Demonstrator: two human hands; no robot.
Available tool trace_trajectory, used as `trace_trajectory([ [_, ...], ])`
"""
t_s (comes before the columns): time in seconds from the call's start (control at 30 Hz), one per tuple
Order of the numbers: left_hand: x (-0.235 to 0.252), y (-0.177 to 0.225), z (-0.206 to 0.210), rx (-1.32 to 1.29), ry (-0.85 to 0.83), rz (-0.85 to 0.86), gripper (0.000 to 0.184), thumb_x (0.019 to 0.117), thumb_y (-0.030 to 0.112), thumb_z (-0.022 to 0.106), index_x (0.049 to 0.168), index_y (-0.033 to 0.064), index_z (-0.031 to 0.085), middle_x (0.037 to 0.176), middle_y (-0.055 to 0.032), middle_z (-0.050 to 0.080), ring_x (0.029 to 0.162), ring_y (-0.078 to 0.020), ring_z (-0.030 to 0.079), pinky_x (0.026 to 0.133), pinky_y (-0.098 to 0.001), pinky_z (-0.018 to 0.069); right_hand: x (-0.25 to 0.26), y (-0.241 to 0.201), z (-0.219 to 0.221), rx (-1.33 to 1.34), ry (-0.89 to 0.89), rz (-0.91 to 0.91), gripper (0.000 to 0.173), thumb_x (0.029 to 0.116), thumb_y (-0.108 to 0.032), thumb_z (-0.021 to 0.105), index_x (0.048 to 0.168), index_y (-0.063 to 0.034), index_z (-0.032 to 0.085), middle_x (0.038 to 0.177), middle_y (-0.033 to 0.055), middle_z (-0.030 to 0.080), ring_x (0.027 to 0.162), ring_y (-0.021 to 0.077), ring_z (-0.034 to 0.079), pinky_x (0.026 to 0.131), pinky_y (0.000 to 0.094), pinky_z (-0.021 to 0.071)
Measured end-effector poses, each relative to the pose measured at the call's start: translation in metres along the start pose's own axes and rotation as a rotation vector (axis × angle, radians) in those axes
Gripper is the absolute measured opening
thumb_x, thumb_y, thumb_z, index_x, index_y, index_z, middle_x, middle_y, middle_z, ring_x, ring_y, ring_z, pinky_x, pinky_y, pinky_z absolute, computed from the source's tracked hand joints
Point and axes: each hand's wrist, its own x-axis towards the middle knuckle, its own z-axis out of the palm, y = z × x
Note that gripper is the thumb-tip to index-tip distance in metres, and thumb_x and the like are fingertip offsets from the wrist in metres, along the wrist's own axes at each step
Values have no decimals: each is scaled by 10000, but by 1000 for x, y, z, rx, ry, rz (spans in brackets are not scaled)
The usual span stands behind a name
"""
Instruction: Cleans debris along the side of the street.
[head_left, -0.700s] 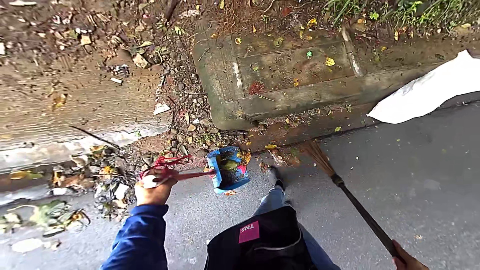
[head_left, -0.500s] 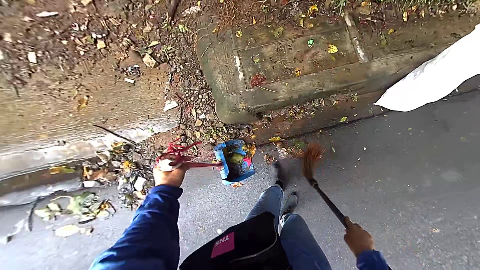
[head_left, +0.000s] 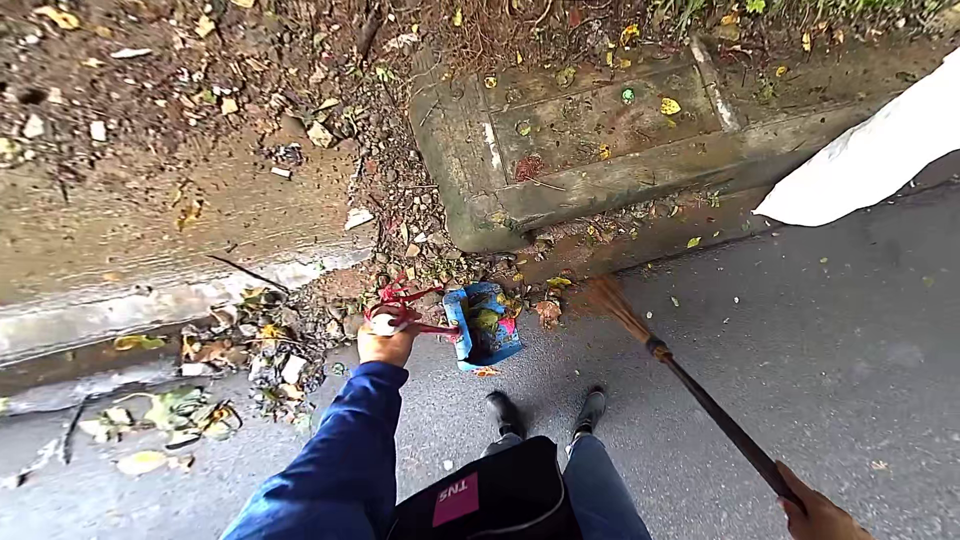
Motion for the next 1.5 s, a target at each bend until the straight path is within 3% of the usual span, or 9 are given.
trace_trajectory([
  [0.2, 9, -28, -14, -59, 1, 64, 332, 812, -42, 772, 1107, -122, 643, 1102, -295, 687, 1071, -387, 661, 993, -592, 470, 72, -119, 56, -174, -116, -26, 565, 1048, -236, 520, 1601, -227, 402, 1360, 240, 647, 1217, 459, 645, 977, 677, 504],
  [0.4, 10, -45, -23, -85, -6, 43, 265, 826, 5, 753, 1063, -78, 669, 1045, -276, 700, 1025, -410, 670, 931, -643, 476, 25, -216, 106, -269, -297, -253, 625, 1069, -277, 489, 1655, -278, 273, 1447, 189, 599, 1268, 401, 626, 1017, 624, 509],
  [0.53, 21, -62, -52, -135, 33, 90, 286, 804, -29, 763, 1054, -115, 653, 1015, -280, 694, 980, -377, 672, 919, -595, 492, 0, -209, 71, -166, -327, -353, 568, 1074, -288, 519, 1622, -283, 368, 1415, 168, 639, 1270, 381, 632, 1052, 626, 479],
  [0.67, 44, -100, -123, -117, 88, -1, 395, 779, -75, 771, 1132, -149, 609, 1091, -325, 673, 1050, -416, 656, 975, -605, 479, -16, -160, -2, -21, -199, -410, 510, 1037, -256, 614, 1527, -142, 531, 1331, 252, 670, 1220, 475, 637, 1038, 703, 446],
  [0.8, 50, -127, -178, -101, 169, -27, 419, 764, -83, 772, 1133, -166, 593, 1081, -322, 670, 1022, -387, 657, 964, -579, 490, -13, -152, -37, -72, -10, -303, 523, 1044, -254, 579, 1540, -107, 505, 1321, 294, 657, 1212, 532, 618, 1000, 756, 430],
  [1.0, 51, -146, -222, -157, 273, -50, 434, 739, -73, 738, 1128, -157, 568, 1076, -265, 669, 981, -266, 657, 938, -470, 522, 66, -290, 22, -299, 34, -121, 451, 1095, -280, 452, 1520, -142, 514, 1390, 253, 626, 1279, 452, 609, 1034, 675, 463],
  [1.17, 60, -175, -230, -124, 260, -71, 417, 765, -29, 763, 1139, -128, 608, 1123, -299, 668, 1067, -380, 652, 975, -584, 488, -4, -377, 84, -487, -145, -369, 541, 1097, -294, 425, 1630, -242, 349, 1462, 181, 596, 1311, 390, 603, 1056, 618, 481],
  [1.27, 64, -184, -229, -101, 215, -54, 365, 782, -42, 759, 1116, -118, 633, 1105, -316, 674, 1078, -449, 646, 972, -651, 465, -49, -385, 73, -468, -194, -425, 536, 1097, -303, 453, 1624, -265, 365, 1471, 160, 597, 1319, 384, 598, 1069, 626, 465],
  [1.5, 74, -206, -240, -23, 115, -87, 289, 822, 37, 754, 1069, -81, 658, 1028, -354, 671, 1016, -559, 636, 861, -771, 427, -112, -317, 19, -268, -99, -325, 510, 1072, -285, 539, 1566, -176, 479, 1386, 227, 646, 1265, 458, 618, 1047, 697, 440],
])
